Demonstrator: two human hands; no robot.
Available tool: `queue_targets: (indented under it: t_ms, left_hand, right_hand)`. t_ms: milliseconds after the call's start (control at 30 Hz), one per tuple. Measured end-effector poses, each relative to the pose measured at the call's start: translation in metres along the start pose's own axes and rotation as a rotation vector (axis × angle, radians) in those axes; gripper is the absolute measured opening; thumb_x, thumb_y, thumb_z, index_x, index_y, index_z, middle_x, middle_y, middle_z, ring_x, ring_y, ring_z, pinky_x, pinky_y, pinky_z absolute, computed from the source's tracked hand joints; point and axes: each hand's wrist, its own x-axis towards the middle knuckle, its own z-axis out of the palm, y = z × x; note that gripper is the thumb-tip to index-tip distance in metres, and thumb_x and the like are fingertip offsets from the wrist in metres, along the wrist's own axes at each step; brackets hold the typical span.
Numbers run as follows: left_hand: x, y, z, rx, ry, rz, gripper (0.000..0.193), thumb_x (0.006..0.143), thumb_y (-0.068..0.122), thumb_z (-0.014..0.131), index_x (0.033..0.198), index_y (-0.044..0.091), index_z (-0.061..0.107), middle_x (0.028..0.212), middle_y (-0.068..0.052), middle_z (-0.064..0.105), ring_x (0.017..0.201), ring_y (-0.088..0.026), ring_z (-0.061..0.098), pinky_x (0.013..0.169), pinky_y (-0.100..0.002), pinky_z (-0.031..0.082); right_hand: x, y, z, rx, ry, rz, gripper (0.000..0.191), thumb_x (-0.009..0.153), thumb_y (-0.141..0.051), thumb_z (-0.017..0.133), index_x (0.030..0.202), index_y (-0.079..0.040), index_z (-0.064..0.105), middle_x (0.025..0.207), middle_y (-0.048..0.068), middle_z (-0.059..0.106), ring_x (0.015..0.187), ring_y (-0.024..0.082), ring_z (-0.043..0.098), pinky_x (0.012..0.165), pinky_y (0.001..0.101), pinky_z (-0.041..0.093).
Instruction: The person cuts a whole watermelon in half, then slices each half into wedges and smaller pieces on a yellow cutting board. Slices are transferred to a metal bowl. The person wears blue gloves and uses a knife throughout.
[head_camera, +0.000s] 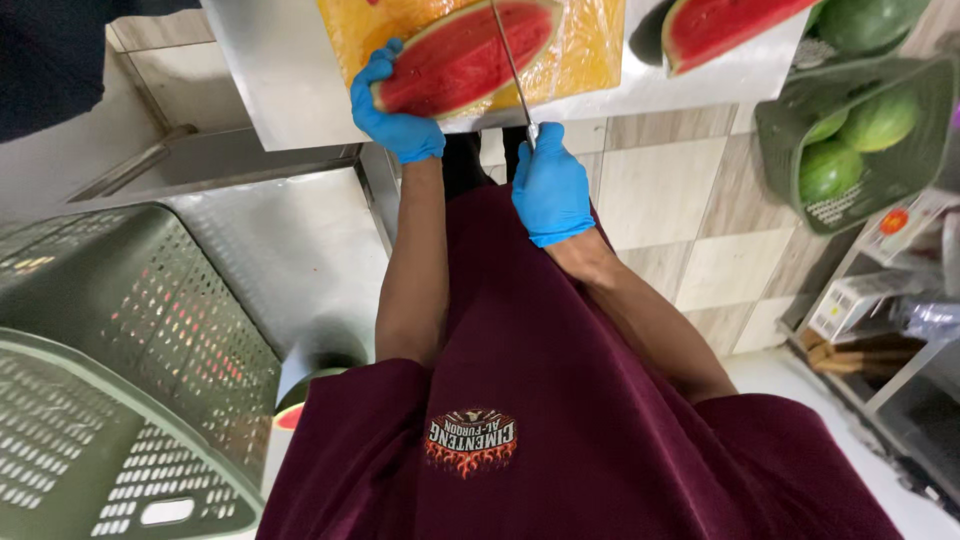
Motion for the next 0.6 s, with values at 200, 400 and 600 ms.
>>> queue_targets:
  t_ms: [200, 400, 600]
  left_hand:
    - [0.000, 0.000, -0.005, -0.023, -0.003, -0.003, 0.030, 0.100, 0.021, 0.047, 0.092, -0.001, 0.066, 0.106, -0.019, 0.068, 0.113, -0.041, 0.062, 0.109, -0.056, 0.046]
    - [-0.001, 0.002, -0.006, -0.011, 0.000, 0.002, 0.028, 0.099, 0.019, 0.047, 0.092, -0.001, 0.066, 0.106, -0.020, 0.068, 0.113, -0.042, 0.063, 0.109, -0.056, 0.046]
    - [0.002, 0.005, 0.004, -0.006, 0.015, 0.005, 0.030, 0.099, 0.021, 0.047, 0.091, -0.001, 0.066, 0.106, -0.021, 0.069, 0.112, -0.041, 0.064, 0.108, -0.055, 0.047]
  right_hand:
    - [-0.008, -0.004, -0.005, 0.035, -0.015, 0.099, 0.024, 0.102, -0.014, 0.061, 0.111, 0.000, 0.044, 0.076, 0.031, 0.066, 0.069, 0.052, 0.064, 0.056, 0.0603, 0.048]
    - [-0.003, 0.011, 0.004, 0.012, 0.005, 0.000, 0.023, 0.102, -0.013, 0.060, 0.109, 0.000, 0.043, 0.077, 0.030, 0.065, 0.068, 0.052, 0.064, 0.055, 0.0589, 0.049]
    - [-0.006, -0.005, -0.010, 0.012, 0.000, -0.021, 0.023, 0.105, -0.013, 0.060, 0.111, 0.001, 0.043, 0.081, 0.030, 0.066, 0.069, 0.051, 0.064, 0.057, 0.0593, 0.048]
